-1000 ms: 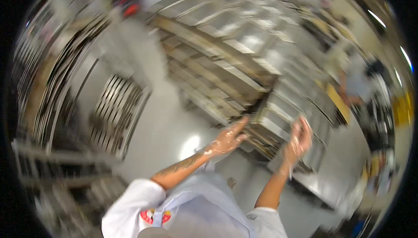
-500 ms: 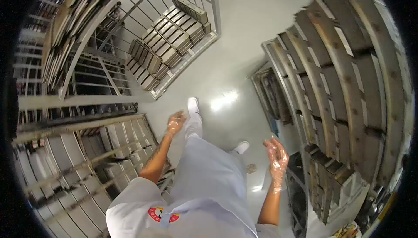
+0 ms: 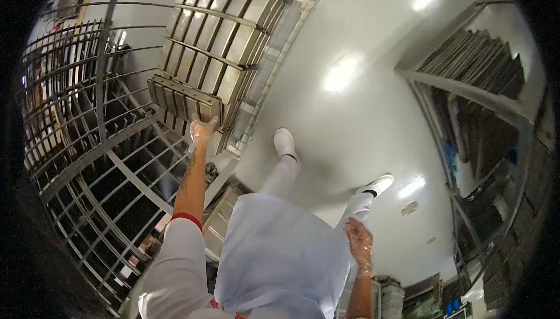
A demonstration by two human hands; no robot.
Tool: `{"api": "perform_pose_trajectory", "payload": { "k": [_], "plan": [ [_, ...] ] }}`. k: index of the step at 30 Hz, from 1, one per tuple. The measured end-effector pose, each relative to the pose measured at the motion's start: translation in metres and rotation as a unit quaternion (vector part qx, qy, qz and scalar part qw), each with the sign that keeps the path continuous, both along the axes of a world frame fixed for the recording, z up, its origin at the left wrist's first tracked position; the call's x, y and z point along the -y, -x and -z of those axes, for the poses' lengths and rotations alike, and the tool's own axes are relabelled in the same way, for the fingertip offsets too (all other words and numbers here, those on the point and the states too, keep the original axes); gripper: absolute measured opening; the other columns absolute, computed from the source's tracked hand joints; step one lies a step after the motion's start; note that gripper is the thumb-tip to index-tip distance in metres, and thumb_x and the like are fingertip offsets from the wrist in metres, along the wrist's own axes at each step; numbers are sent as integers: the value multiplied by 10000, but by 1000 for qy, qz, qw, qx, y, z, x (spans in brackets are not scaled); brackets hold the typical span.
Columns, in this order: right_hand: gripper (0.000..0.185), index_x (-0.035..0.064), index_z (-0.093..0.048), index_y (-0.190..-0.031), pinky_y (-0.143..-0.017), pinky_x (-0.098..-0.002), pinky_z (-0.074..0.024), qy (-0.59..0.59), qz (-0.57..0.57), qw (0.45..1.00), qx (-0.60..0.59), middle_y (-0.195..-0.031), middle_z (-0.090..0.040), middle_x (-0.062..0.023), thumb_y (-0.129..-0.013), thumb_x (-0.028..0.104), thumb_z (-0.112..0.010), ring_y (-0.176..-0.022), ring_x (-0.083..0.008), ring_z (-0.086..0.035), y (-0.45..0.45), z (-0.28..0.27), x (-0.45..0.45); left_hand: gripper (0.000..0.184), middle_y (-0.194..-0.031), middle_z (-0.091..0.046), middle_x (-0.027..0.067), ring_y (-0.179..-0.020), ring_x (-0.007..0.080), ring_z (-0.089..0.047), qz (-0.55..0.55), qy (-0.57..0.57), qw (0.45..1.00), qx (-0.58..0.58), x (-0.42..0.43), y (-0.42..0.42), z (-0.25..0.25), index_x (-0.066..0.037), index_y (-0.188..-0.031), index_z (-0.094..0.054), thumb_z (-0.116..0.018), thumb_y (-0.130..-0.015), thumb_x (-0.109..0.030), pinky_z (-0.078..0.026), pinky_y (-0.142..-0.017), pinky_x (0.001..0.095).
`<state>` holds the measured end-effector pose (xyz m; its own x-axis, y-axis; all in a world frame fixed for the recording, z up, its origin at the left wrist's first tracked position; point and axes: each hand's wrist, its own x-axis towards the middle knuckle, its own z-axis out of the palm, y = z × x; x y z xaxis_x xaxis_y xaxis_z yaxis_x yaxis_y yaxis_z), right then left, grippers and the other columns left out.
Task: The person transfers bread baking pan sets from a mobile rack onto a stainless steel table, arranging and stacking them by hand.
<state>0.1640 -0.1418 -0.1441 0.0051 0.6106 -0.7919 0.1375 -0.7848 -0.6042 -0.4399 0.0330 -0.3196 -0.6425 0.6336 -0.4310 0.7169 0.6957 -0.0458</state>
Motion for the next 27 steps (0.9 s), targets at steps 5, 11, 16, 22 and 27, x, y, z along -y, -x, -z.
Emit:
{"api": "perform_pose_trajectory", "payload": {
  "k": [5, 11, 16, 22, 27],
  "plan": [
    [371, -41, -579, -1239, -825, -317, -540, 144, 68, 987, 27, -1016, -660, -113, -934, 155, -658, -867, -180, -657, 23, 21, 60, 669, -889, -697, 220, -775, 320, -675, -6, -57, 996, 71, 28, 45, 90, 126, -1076, -574, -858, -684, -335, -528, -736, 396],
    [419, -43, -580, -1238, -784, -304, -540, 190, 156, 969, 37, -969, -662, -112, -924, 222, -662, -823, -171, -655, 3, -4, 87, 691, -957, -677, 244, -872, 384, -662, -22, -84, 993, 79, 1, 6, -15, 82, -1106, -562, -878, -670, -351, -530, -786, 437],
    [390, -24, -595, -1229, -760, -302, -538, 188, 65, 980, 28, -900, -667, -98, -915, 197, -661, -815, -162, -655, 6, -18, 44, 705, -1036, -664, 276, -969, 401, -652, 56, -86, 991, 85, 13, 14, -135, 98, -1205, -564, -853, -700, -301, -517, -851, 428],
    [428, 52, -631, -1205, -871, -380, -519, -233, -263, 930, 112, -1028, -673, -152, -811, 164, -755, -990, -282, -645, 86, -21, -59, 730, -1137, -639, 300, -1100, 398, -624, 141, 51, 975, 166, 13, -79, -293, 73, -1260, -561, -834, -716, -331, -498, -927, 417],
    [688, 105, -497, -1374, -923, -421, -505, -407, -365, 838, 8, -1204, -615, -141, -756, 209, -783, -1084, -318, -597, 153, -105, -144, 756, -1103, -665, 247, -1033, 348, -652, 272, 71, 900, 333, 37, -190, -314, 22, -1220, -607, -874, -640, -384, -510, -888, 407]
  ]
}}
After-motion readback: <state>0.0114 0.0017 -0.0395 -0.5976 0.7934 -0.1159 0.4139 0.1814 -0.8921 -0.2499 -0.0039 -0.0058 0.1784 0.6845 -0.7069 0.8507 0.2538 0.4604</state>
